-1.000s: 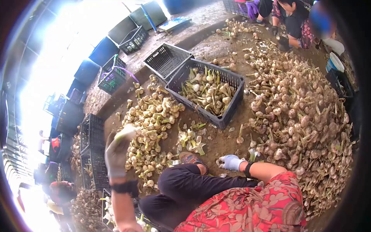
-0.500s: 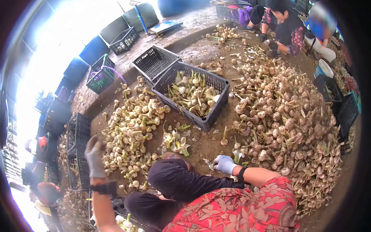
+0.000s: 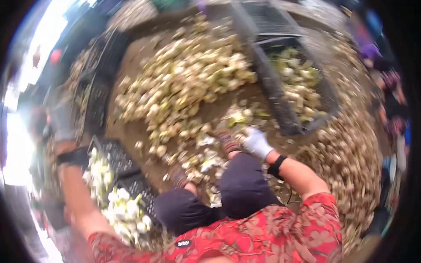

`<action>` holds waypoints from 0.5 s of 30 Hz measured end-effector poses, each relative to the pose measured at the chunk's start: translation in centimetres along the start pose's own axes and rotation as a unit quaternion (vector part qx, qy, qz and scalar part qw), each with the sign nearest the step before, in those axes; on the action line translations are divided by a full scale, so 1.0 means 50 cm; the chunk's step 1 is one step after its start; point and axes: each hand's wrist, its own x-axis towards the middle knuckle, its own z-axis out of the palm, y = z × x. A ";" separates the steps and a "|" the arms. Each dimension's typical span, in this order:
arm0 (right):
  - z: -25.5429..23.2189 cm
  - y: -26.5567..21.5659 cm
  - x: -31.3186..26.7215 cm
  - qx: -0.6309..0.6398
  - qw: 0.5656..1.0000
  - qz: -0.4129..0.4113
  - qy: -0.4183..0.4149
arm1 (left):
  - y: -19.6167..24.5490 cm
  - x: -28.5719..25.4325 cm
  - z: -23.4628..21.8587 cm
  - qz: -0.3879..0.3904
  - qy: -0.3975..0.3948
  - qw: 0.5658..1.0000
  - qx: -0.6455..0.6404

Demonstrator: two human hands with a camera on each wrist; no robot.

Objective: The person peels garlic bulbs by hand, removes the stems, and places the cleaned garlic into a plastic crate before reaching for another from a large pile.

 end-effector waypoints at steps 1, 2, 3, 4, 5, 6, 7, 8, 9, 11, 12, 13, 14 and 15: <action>0.023 0.000 0.043 0.061 0.998 0.000 0.007 | 0.092 -0.038 0.029 -0.017 0.017 0.976 -0.219; 0.054 0.020 0.099 0.045 0.999 -0.026 0.001 | 0.187 -0.067 -0.010 -0.179 0.028 0.788 -0.589; 0.087 0.048 0.143 0.069 0.997 -0.044 0.007 | 0.265 -0.110 -0.026 -0.243 -0.077 0.727 -0.637; 0.093 0.016 0.177 -0.018 0.998 -0.026 -0.057 | 0.357 -0.187 0.037 -0.260 -0.151 0.760 -0.576; 0.081 -0.028 0.201 -0.105 0.988 -0.011 -0.116 | 0.439 -0.267 0.086 -0.266 -0.178 0.688 -0.652; 0.119 -0.068 0.252 -0.127 0.977 0.002 -0.172 | 0.560 -0.398 0.131 -0.266 -0.291 0.701 -0.595; 0.138 -0.087 0.272 -0.150 0.965 0.024 -0.214 | 0.605 -0.435 0.120 -0.290 -0.379 0.658 -0.583; 0.167 -0.077 0.290 -0.183 0.957 -0.008 -0.227 | 0.646 -0.465 0.116 -0.322 -0.419 0.613 -0.587; 0.202 -0.064 0.303 -0.179 0.955 -0.011 -0.236 | 0.670 -0.476 0.097 -0.344 -0.447 0.586 -0.582; 0.259 -0.043 0.316 -0.247 0.933 -0.091 -0.247 | 0.739 -0.522 0.099 -0.326 -0.426 0.649 -0.539; 0.272 -0.062 0.313 -0.262 0.922 -0.108 -0.266 | 0.755 -0.511 0.079 -0.352 -0.446 0.645 -0.511; 0.298 -0.044 0.314 -0.211 0.928 -0.122 -0.281 | 0.760 -0.487 0.058 -0.379 -0.466 0.639 -0.481; 0.319 -0.031 0.307 -0.205 0.933 -0.119 -0.271 | 0.755 -0.465 0.048 -0.359 -0.492 0.628 -0.484; 0.341 -0.023 0.299 -0.197 0.937 -0.120 -0.264 | 0.750 -0.456 0.042 -0.342 -0.518 0.617 -0.483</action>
